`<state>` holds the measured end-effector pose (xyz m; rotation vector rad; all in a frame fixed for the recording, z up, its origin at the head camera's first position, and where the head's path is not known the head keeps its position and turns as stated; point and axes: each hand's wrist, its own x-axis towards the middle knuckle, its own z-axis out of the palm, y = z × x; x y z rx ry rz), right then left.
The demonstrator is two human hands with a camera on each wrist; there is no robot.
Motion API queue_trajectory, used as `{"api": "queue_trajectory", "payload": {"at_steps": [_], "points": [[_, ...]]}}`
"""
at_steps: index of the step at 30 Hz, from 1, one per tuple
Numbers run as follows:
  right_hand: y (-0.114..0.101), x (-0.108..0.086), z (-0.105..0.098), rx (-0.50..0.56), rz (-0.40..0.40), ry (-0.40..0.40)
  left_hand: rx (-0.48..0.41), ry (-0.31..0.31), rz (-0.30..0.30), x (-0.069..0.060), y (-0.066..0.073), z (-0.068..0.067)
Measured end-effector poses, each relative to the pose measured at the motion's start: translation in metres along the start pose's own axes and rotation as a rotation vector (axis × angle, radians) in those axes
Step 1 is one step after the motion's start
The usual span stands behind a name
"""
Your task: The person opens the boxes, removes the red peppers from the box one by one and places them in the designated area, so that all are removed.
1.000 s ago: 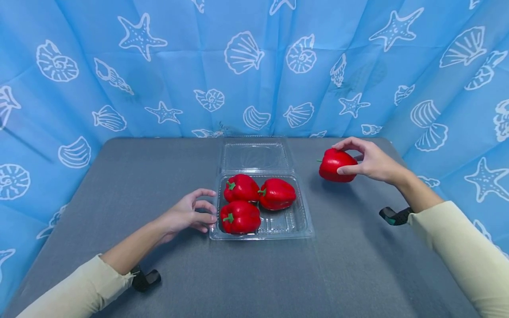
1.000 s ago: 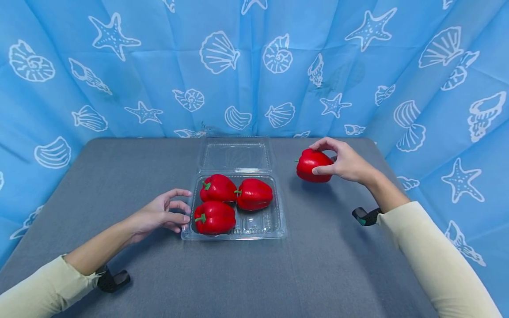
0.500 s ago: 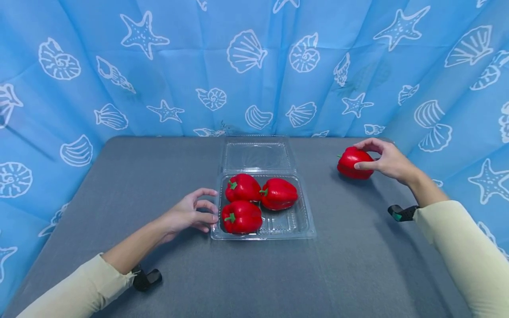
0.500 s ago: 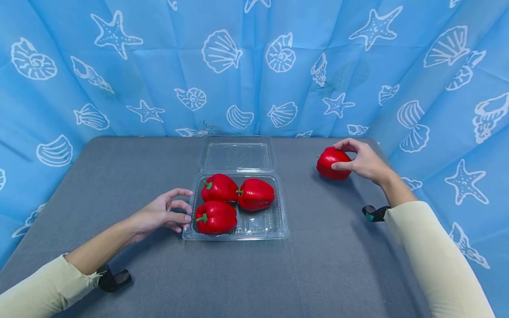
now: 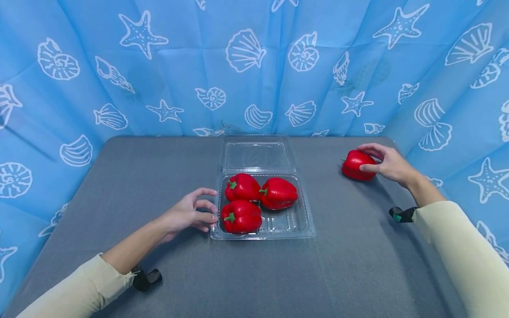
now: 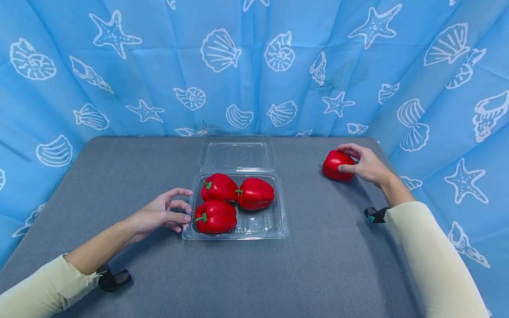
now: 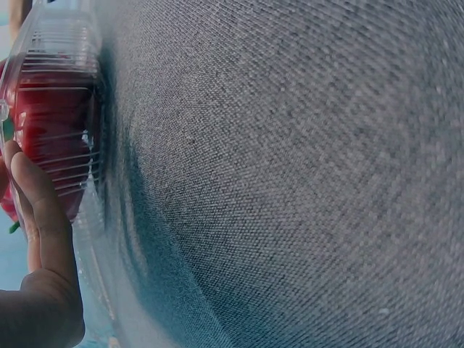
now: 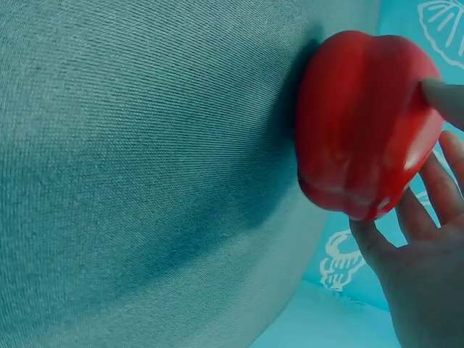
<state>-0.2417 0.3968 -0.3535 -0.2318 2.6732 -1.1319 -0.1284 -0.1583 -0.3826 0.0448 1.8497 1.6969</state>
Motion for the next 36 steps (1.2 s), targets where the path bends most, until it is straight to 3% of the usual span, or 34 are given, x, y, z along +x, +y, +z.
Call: {"api": "queue_trajectory", "payload": {"at_steps": [20, 25, 30, 36], "points": [[-0.001, -0.004, 0.0, 0.025, -0.012, -0.015, 0.008, 0.0, 0.006, 0.0, 0.001, 0.0], [-0.004, -0.006, 0.0, 0.029, -0.039, 0.042, 0.007, 0.0, 0.005, 0.001, 0.001, 0.001], [-0.016, -0.01, 0.004, 0.028, -0.094, 0.144, 0.001, -0.004, 0.0, 0.001, 0.001, 0.0], [-0.046, -0.011, 0.014, -0.01, -0.125, 0.148, 0.006, 0.004, -0.007, 0.001, 0.001, 0.001]]}}
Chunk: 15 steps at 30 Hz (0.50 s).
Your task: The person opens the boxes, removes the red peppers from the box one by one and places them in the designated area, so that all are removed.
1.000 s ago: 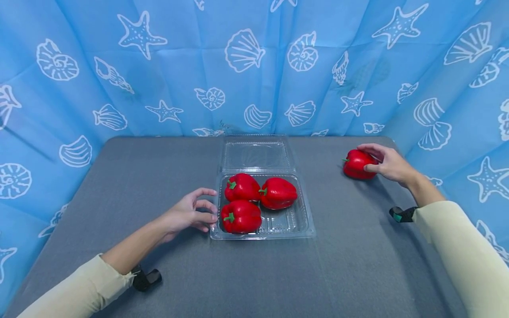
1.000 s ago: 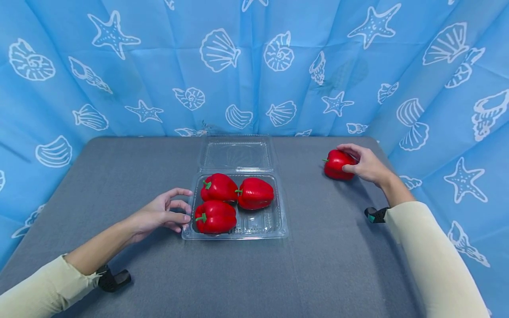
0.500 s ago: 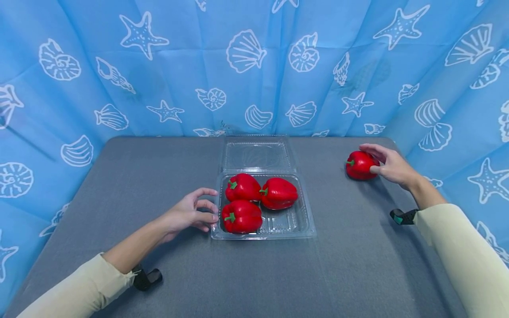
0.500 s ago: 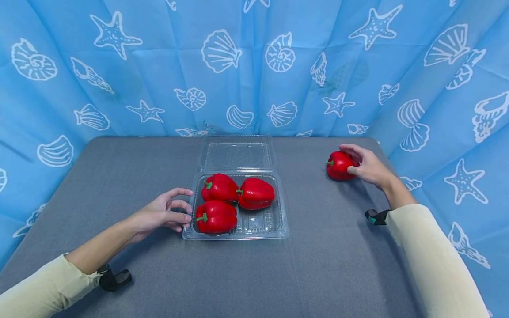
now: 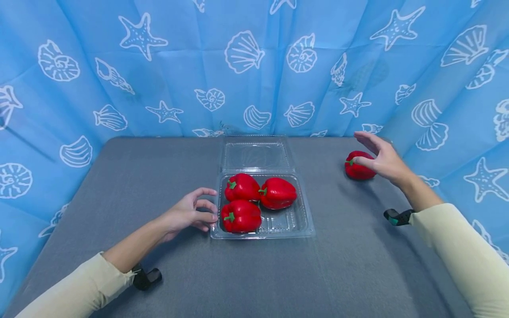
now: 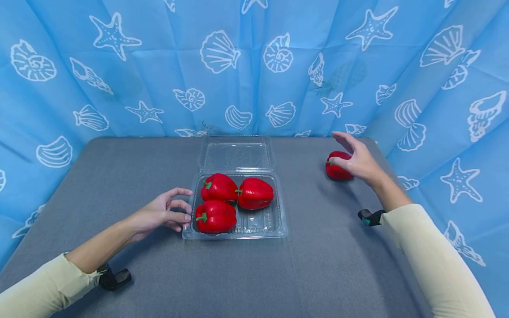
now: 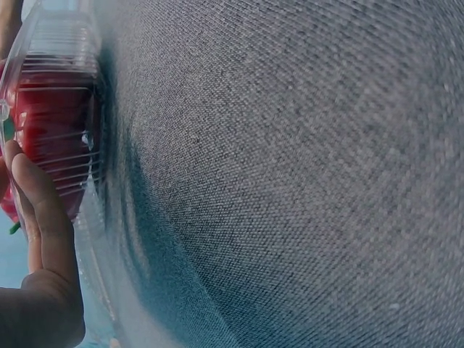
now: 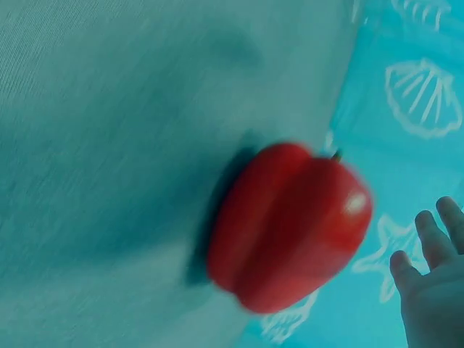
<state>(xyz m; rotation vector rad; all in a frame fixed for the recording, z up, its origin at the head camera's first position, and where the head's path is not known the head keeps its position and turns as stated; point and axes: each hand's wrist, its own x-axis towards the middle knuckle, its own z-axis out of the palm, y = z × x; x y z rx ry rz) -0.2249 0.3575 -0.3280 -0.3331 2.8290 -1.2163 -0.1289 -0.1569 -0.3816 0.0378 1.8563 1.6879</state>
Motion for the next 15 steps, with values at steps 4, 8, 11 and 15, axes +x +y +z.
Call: {"api": "queue_trajectory", "payload": {"at_steps": [4, 8, 11, 15], "points": [[-0.02, 0.001, 0.012, 0.007, -0.073, -0.022, 0.005, -0.002, 0.003, 0.0, 0.0, 0.0], [-0.037, 0.002, 0.025, 0.05, -0.144, -0.083, 0.006, -0.008, 0.009, 0.0, 0.0, -0.001], [-0.047, 0.002, 0.034, 0.06, -0.174, -0.146, 0.005, -0.009, 0.011, 0.0, -0.001, -0.001], [-0.056, 0.002, 0.046, 0.059, -0.21, -0.241, 0.004, -0.01, 0.012, 0.0, -0.001, -0.001]]}}
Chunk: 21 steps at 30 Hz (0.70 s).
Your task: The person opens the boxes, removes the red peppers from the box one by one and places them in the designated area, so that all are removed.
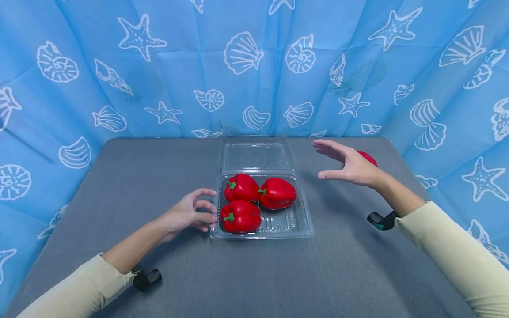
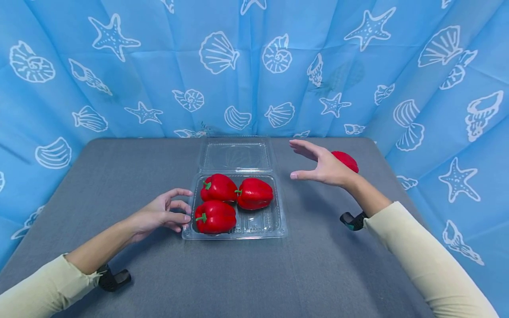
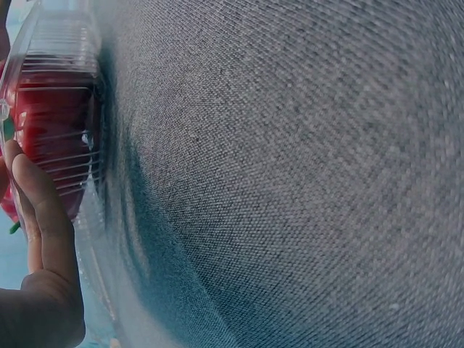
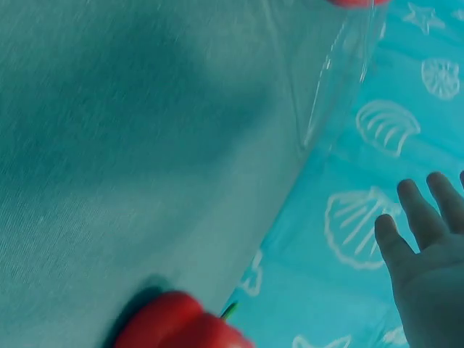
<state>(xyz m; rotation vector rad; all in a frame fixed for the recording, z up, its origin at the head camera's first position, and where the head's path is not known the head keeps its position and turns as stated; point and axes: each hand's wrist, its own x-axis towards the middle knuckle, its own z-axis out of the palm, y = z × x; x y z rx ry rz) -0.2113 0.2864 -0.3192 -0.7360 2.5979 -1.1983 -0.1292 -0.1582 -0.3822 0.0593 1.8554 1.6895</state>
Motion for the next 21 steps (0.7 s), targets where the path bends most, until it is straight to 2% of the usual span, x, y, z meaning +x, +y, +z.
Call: {"api": "queue_trajectory", "payload": {"at_steps": [5, 12, 16, 21], "points": [[-0.007, 0.006, 0.012, 0.0, -0.036, -0.113, -0.002, -0.005, 0.005, 0.0, 0.0, 0.0], [-0.016, 0.011, 0.028, 0.085, -0.069, -0.259, 0.0, -0.008, 0.006, -0.001, -0.001, 0.0], [-0.024, 0.013, 0.038, 0.112, -0.068, -0.312, 0.001, -0.009, 0.011, 0.0, -0.002, 0.0], [-0.027, 0.017, 0.049, 0.096, -0.066, -0.341, -0.001, -0.011, 0.015, 0.0, -0.002, -0.001]]}}
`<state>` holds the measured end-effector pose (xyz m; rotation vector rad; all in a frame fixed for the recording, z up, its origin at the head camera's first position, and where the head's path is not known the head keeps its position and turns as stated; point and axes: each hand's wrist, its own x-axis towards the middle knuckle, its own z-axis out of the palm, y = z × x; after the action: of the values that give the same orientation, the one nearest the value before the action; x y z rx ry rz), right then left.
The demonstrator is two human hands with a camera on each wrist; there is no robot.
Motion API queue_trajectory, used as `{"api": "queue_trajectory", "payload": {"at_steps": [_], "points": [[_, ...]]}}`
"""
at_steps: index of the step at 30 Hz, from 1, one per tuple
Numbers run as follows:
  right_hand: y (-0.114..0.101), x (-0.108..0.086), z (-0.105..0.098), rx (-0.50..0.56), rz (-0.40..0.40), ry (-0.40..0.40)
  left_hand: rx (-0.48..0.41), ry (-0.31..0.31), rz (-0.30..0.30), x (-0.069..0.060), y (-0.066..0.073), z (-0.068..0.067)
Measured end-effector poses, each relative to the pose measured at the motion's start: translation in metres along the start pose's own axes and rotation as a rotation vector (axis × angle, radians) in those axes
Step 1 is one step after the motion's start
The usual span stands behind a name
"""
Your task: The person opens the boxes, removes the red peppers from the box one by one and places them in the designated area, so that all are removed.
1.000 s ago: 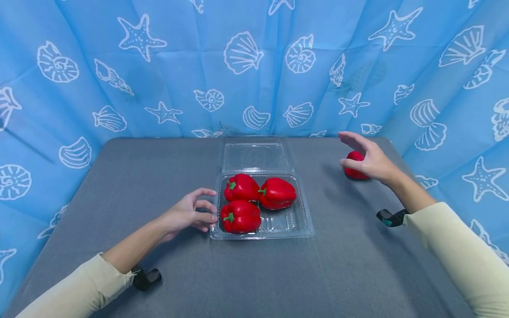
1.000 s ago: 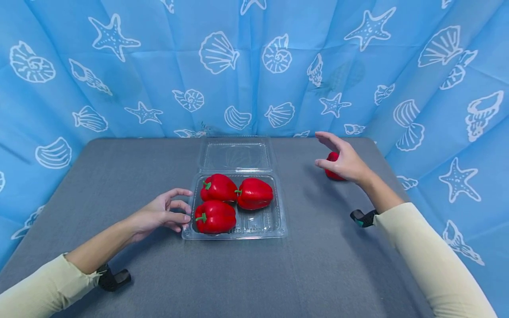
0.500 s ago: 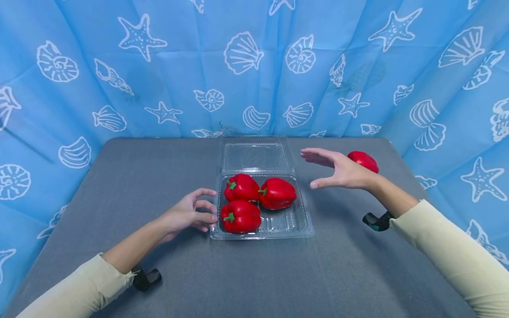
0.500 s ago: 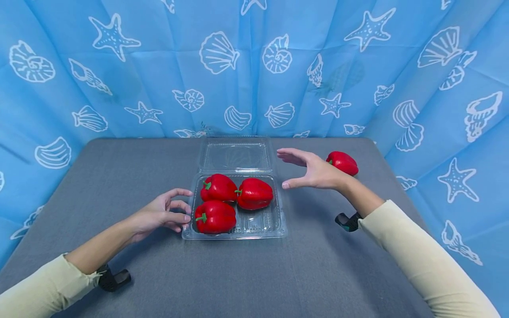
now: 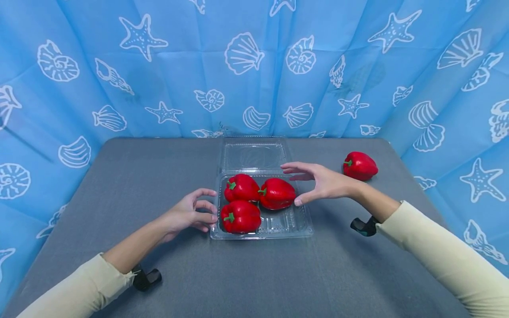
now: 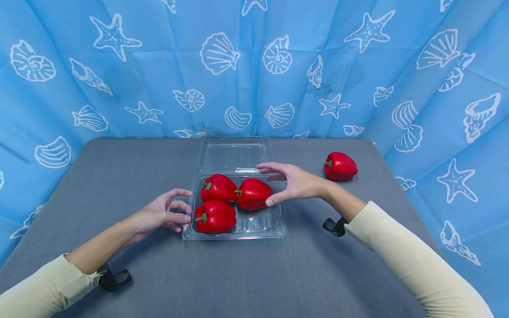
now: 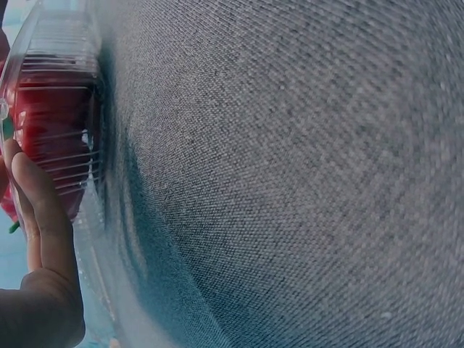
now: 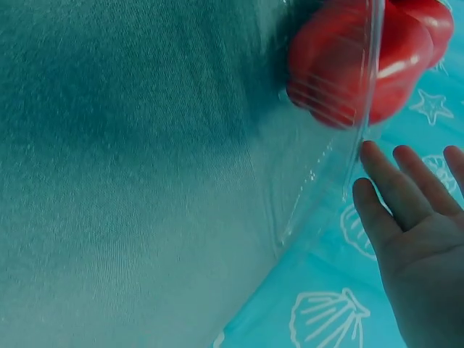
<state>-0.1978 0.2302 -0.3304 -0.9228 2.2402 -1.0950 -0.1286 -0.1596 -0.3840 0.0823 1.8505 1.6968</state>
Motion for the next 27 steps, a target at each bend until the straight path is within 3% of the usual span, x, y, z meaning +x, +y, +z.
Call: {"api": "queue_trajectory", "payload": {"at_steps": [11, 20, 27], "points": [[-0.004, 0.015, 0.008, -0.059, 0.012, 0.014, 0.002, 0.003, -0.011, 0.0, 0.002, 0.001], [-0.006, 0.027, 0.018, -0.078, 0.005, -0.047, 0.002, 0.006, -0.013, 0.0, 0.002, 0.001], [-0.009, 0.031, 0.024, -0.11, 0.051, -0.072, -0.008, 0.001, -0.012, 0.0, 0.001, 0.001]]}}
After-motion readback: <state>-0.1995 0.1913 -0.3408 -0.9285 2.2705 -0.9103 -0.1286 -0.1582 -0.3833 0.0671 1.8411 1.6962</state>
